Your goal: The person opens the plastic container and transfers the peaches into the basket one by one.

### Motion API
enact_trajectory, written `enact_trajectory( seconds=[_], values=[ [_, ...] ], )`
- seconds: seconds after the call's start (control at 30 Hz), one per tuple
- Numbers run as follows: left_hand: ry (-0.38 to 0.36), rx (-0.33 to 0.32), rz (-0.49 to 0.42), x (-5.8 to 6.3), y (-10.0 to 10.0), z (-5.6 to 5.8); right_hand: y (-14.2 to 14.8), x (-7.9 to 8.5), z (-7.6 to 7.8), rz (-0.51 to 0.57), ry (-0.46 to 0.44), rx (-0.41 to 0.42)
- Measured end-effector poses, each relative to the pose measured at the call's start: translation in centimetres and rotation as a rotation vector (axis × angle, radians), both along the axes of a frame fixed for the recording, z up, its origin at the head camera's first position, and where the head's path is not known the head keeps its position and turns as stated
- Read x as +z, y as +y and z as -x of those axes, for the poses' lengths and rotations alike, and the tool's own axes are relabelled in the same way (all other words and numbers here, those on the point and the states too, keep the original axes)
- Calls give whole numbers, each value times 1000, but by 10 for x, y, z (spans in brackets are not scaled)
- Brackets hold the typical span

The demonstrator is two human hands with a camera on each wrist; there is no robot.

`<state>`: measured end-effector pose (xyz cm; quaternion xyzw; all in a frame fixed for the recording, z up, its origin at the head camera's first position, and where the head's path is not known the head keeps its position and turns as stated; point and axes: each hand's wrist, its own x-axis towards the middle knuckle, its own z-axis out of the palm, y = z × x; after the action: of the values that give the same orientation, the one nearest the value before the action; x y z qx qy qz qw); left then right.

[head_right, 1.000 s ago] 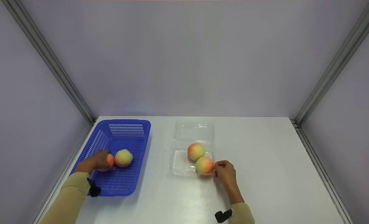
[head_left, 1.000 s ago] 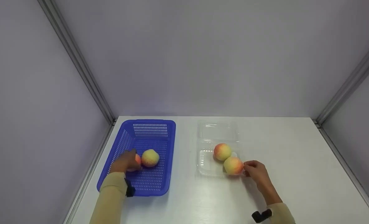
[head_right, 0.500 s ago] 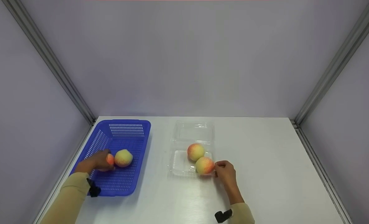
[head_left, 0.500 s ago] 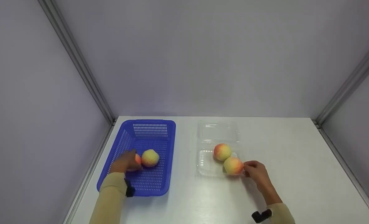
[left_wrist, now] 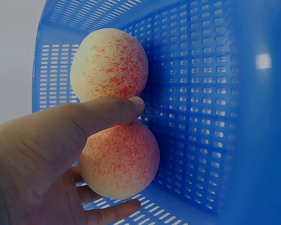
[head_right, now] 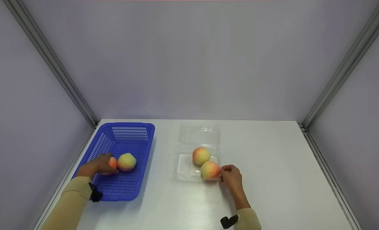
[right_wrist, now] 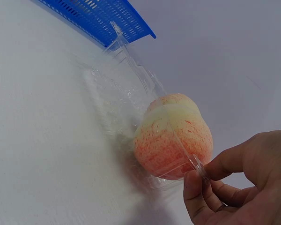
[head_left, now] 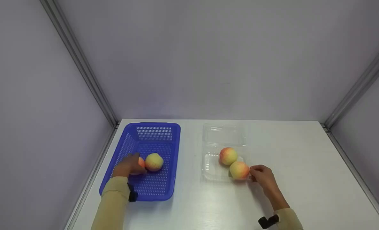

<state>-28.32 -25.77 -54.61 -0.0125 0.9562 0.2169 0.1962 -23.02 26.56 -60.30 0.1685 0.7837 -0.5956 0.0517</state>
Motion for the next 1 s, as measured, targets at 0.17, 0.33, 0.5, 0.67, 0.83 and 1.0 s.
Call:
enact_trajectory(
  seconds=[0.17,0.33,0.5,0.67,0.83,1.0],
  values=[
    [-16,13,-4,2,-2,0,0,0,0,-2,-1,-2],
    [-18,3,4,2,-3,-1,-1,1,0,-5,-11,-7],
    [-11,-3,4,4,-2,-1,-1,2,0,-13,-16,-5],
    [4,-8,3,7,-2,0,-1,2,0,-18,-16,2],
    [47,-44,12,11,-1,3,0,1,-1,1,-1,12],
    [81,-60,14,16,0,4,0,1,-1,4,5,17]
  ],
)
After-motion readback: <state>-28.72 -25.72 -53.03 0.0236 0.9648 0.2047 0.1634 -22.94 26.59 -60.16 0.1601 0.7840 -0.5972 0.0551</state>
